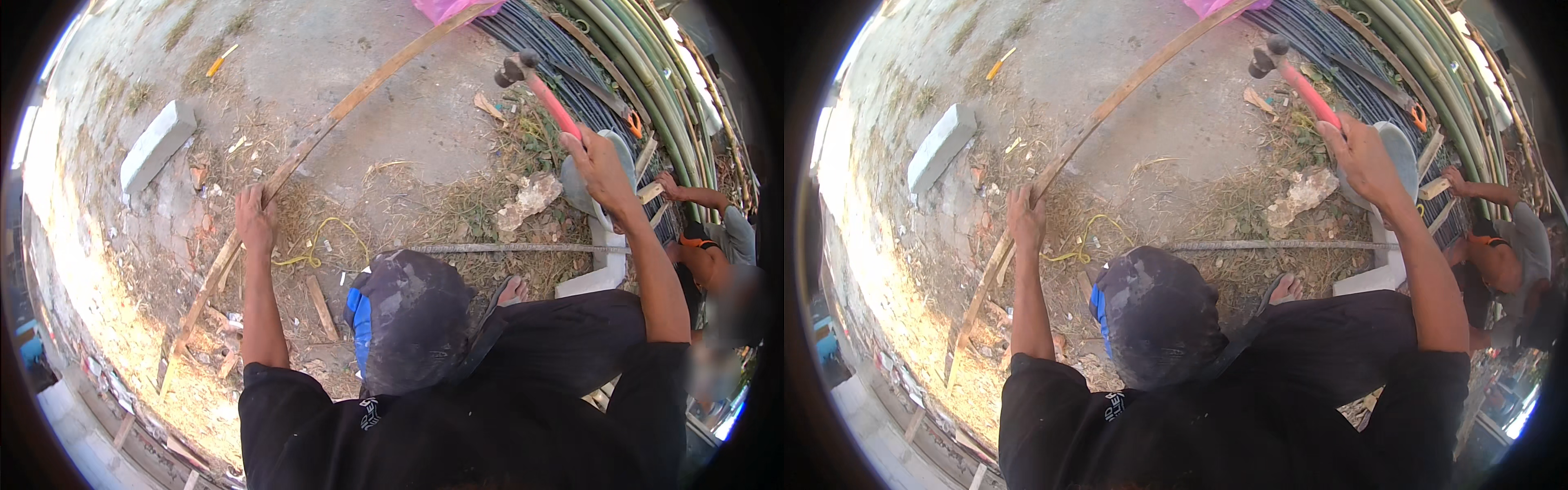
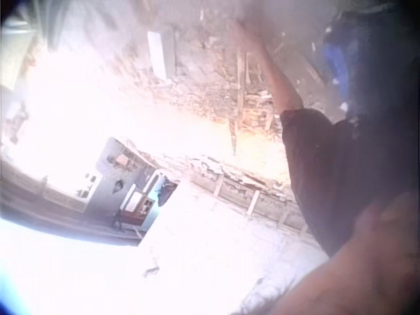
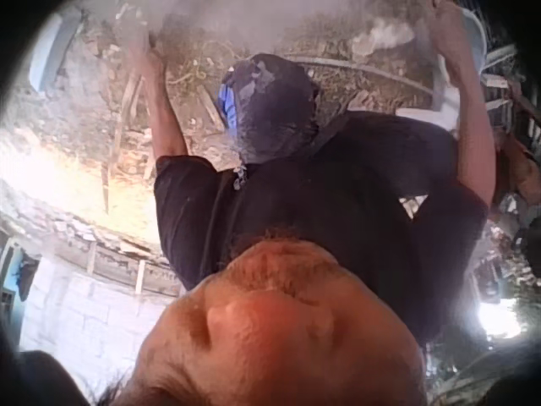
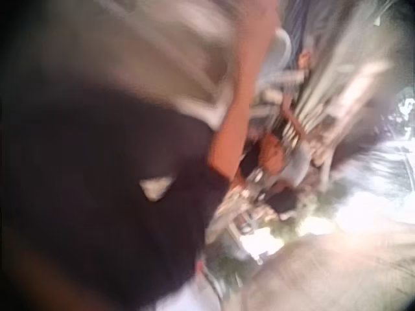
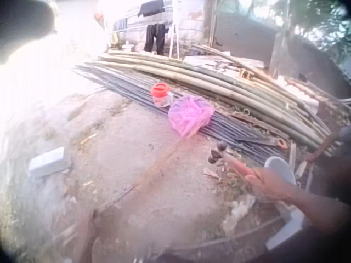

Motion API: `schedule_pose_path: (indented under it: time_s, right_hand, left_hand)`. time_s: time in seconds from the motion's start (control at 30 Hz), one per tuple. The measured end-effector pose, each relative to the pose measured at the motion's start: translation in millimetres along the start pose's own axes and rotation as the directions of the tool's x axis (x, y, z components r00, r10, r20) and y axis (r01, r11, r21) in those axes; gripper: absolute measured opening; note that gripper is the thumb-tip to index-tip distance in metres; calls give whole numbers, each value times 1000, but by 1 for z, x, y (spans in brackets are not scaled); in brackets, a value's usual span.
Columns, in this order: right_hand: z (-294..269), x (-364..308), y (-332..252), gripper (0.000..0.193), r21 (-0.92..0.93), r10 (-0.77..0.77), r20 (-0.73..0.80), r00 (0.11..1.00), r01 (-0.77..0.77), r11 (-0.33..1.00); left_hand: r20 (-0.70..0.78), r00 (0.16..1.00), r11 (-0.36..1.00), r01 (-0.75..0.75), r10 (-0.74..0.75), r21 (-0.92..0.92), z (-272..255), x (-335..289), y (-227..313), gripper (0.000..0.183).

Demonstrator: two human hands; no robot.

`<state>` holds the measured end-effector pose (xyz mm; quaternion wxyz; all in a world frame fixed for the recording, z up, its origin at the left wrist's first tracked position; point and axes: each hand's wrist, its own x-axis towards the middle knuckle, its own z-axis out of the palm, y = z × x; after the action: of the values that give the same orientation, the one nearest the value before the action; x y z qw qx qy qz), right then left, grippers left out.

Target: The person carries wooden planks through an unfinished building, uses pliers to remove a nail from a wood strip, and then hammers a nail into a wooden frame on the ground.

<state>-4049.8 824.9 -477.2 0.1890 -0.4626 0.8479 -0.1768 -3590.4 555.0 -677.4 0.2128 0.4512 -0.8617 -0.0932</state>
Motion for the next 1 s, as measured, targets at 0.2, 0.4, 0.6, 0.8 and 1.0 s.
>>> schedule_pose_path:
  time_s: [0.2,0.4,0.6,0.8,1.0]
  right_hand:
    - [-20,33,0,46,75,-73,-175,982,88,993]
    - [-45,35,-32,46,170,-96,-328,940,159,972]
    - [-58,6,-8,41,408,116,-273,955,6,913]
    - [-54,13,-14,37,565,147,-230,962,9,825]
    - [-58,7,-45,36,662,252,-182,950,-71,746]
  left_hand:
    - [188,977,988,-79,104,-135,-12,57,90,38]
    - [31,966,937,-240,256,-255,84,144,203,44]
    - [75,858,779,-422,509,-464,102,69,259,30]
    - [282,886,814,-160,368,-559,140,-72,218,15]
    - [220,976,885,113,-12,-452,140,-39,209,14]
